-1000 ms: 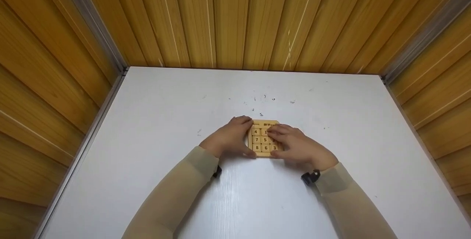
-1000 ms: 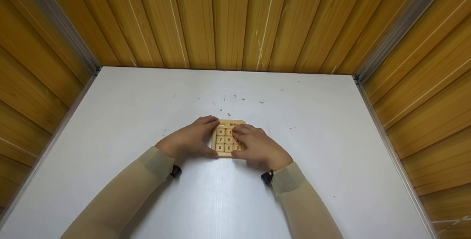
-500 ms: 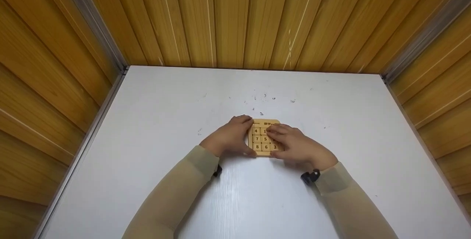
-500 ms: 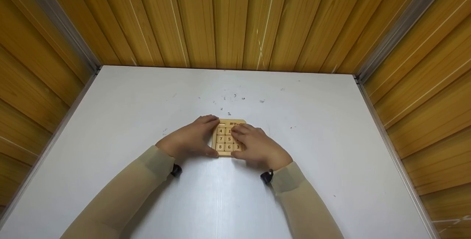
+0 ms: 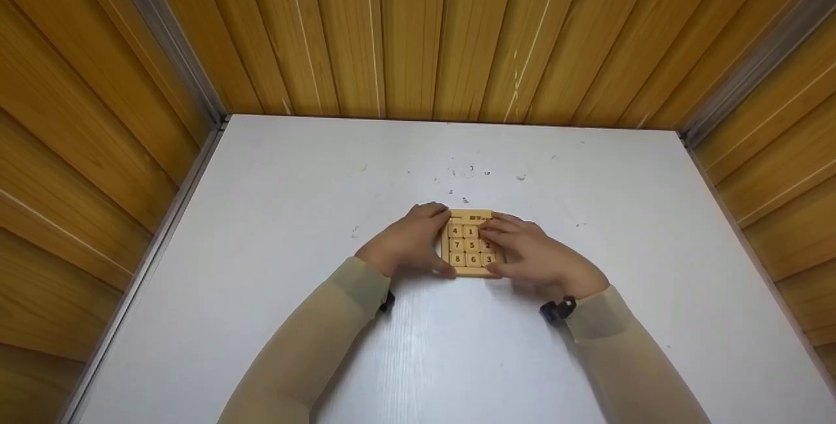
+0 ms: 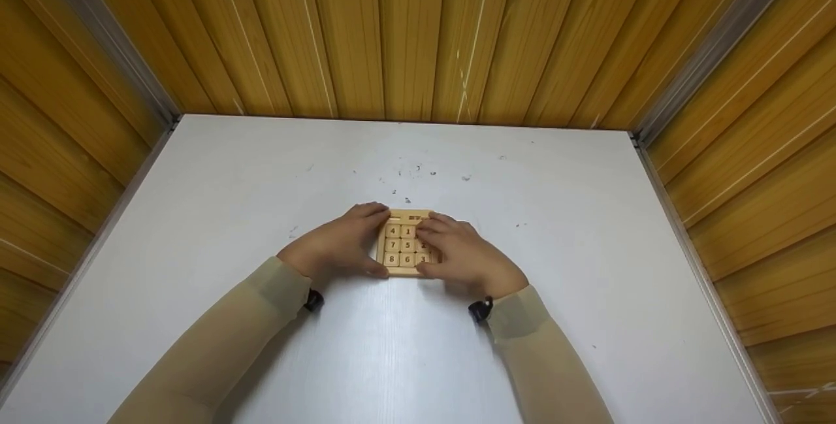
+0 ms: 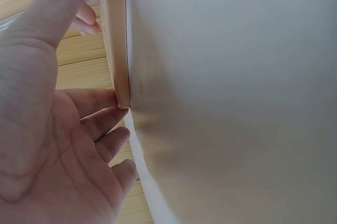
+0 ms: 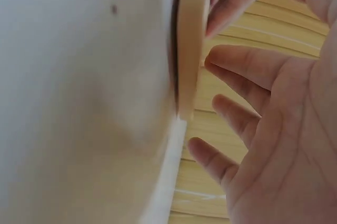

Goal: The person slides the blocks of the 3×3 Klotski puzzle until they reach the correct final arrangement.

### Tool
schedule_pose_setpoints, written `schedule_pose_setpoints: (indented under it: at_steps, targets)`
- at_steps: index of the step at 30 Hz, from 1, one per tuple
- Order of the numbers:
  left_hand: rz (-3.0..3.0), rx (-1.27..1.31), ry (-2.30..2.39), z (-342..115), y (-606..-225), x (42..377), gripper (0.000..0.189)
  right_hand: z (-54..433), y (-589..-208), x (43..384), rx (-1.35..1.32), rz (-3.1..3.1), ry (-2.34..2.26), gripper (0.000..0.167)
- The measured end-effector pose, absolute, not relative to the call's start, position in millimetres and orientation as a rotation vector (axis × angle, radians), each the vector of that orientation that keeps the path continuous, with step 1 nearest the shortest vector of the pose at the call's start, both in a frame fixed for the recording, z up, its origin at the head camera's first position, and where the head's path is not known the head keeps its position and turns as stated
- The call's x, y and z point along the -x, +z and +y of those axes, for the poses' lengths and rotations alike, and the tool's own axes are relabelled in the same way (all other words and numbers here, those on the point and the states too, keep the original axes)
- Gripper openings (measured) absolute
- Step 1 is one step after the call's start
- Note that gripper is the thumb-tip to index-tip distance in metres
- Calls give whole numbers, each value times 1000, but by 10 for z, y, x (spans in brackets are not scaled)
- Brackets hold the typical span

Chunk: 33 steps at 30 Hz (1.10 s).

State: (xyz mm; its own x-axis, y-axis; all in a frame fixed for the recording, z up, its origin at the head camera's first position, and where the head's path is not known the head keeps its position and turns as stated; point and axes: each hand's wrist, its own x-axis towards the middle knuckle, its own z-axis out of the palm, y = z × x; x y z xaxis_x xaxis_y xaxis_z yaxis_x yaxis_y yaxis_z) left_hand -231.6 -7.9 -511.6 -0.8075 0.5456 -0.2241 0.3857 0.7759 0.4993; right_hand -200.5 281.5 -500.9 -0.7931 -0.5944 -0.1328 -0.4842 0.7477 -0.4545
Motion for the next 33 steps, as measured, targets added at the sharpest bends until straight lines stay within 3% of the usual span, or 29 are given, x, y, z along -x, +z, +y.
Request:
schedule_pose_setpoints:
  at_steps: [7,33]
  targets:
    - [2600,-707,604,-39,-5121,2306,124,2915,-4951,1938,797,2707,-642,66]
    - [2590,-725,635,8,-5110,2260,126,3039,-4981,1702,910,2748,-436,61]
